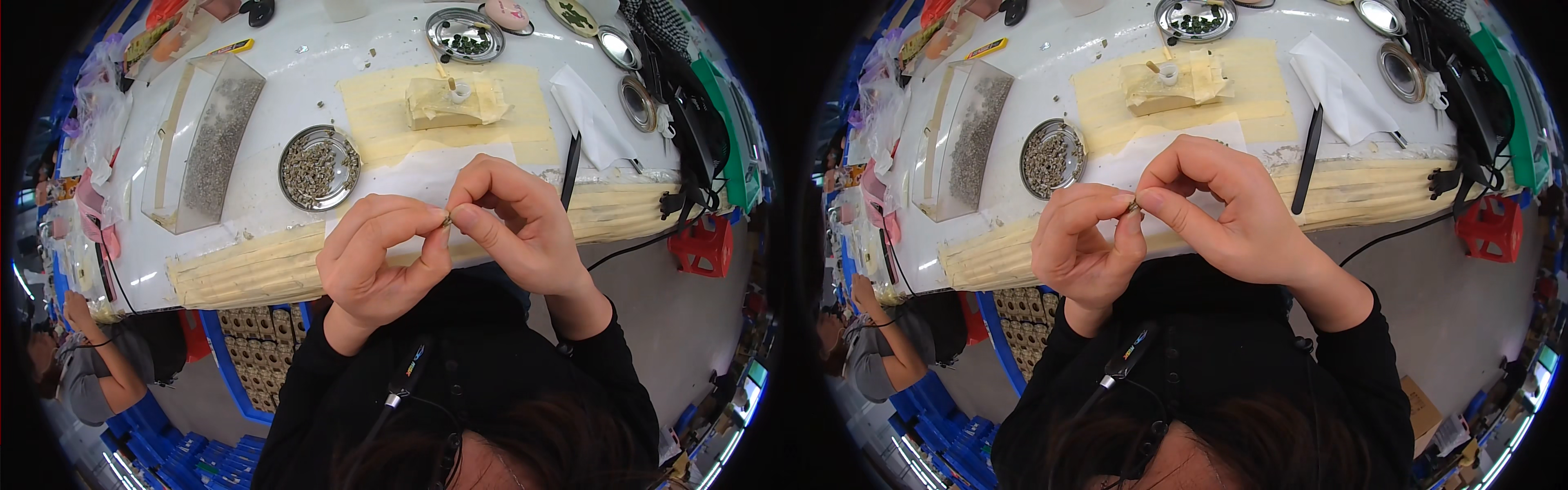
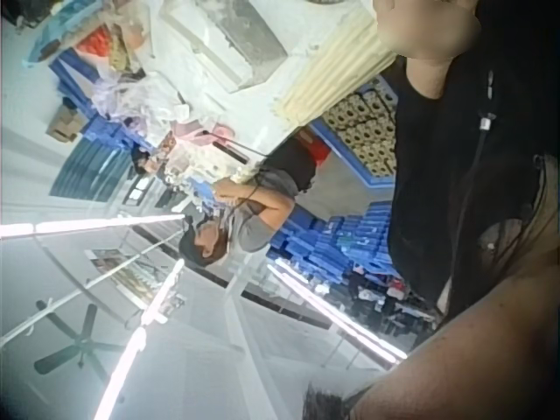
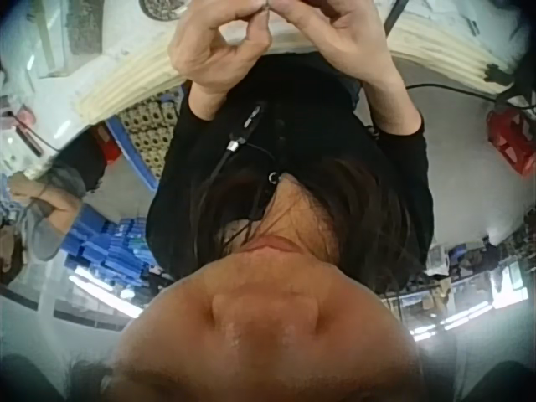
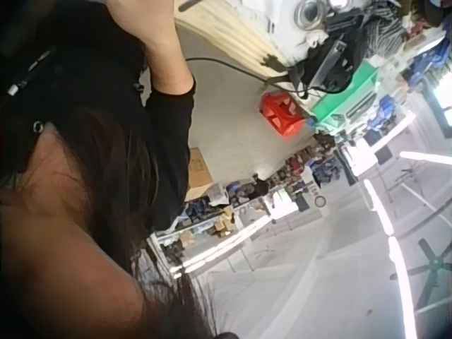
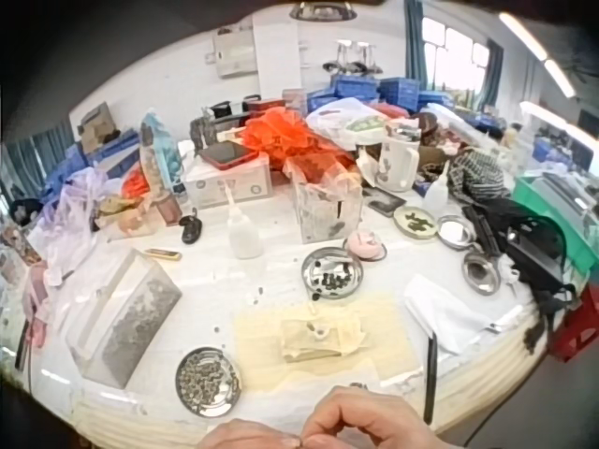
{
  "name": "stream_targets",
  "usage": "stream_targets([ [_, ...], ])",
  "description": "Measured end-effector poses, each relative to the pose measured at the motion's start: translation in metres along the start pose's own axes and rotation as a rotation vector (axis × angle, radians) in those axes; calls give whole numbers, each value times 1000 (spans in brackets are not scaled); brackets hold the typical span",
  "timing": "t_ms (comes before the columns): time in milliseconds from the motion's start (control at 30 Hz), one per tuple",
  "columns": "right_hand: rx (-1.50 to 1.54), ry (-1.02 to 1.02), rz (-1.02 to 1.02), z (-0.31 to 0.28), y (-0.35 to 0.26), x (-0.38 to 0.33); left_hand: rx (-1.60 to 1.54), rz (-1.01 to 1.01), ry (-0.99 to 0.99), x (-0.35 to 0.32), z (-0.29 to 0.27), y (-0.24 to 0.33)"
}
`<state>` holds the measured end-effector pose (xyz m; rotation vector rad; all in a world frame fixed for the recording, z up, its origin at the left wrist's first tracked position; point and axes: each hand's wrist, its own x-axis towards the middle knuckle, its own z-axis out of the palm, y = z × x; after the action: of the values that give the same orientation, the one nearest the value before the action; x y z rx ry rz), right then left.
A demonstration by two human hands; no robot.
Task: Assembling small metal components using tweezers and hands at a workbench.
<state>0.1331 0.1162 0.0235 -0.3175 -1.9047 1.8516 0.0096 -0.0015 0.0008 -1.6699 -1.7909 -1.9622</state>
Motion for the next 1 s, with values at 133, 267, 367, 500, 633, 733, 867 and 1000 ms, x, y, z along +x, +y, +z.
stream_targets([
  [133, 18, 0, 14, 1, 0, 0, -15, -20, -9, 0, -1, 0],
  [267, 39, -4, 15, 1, 0, 0, -56, -50, -2, -2, -1, 0],
  [367, 33, 16, 8, 1, 1, 0, -67, -64, 17, -2, 0, 1],
  [500, 41, 58, 22, 2, 0, -1, -10, -39, 46, -1, 1, 0],
  [633, 32, 74, 38, 1, 1, -2, 31, -8, 70, 2, 3, -2],
  [733, 33, 88, 35, 2, 4, -3, 30, -4, 56, 2, 3, -1],
  [867, 45, 75, 53, 2, 3, -3, 9, -5, 41, 2, 1, -2],
  [1000, 50, 74, 51, 2, 3, -2, 0, -1, 31, 2, 1, -2],
])
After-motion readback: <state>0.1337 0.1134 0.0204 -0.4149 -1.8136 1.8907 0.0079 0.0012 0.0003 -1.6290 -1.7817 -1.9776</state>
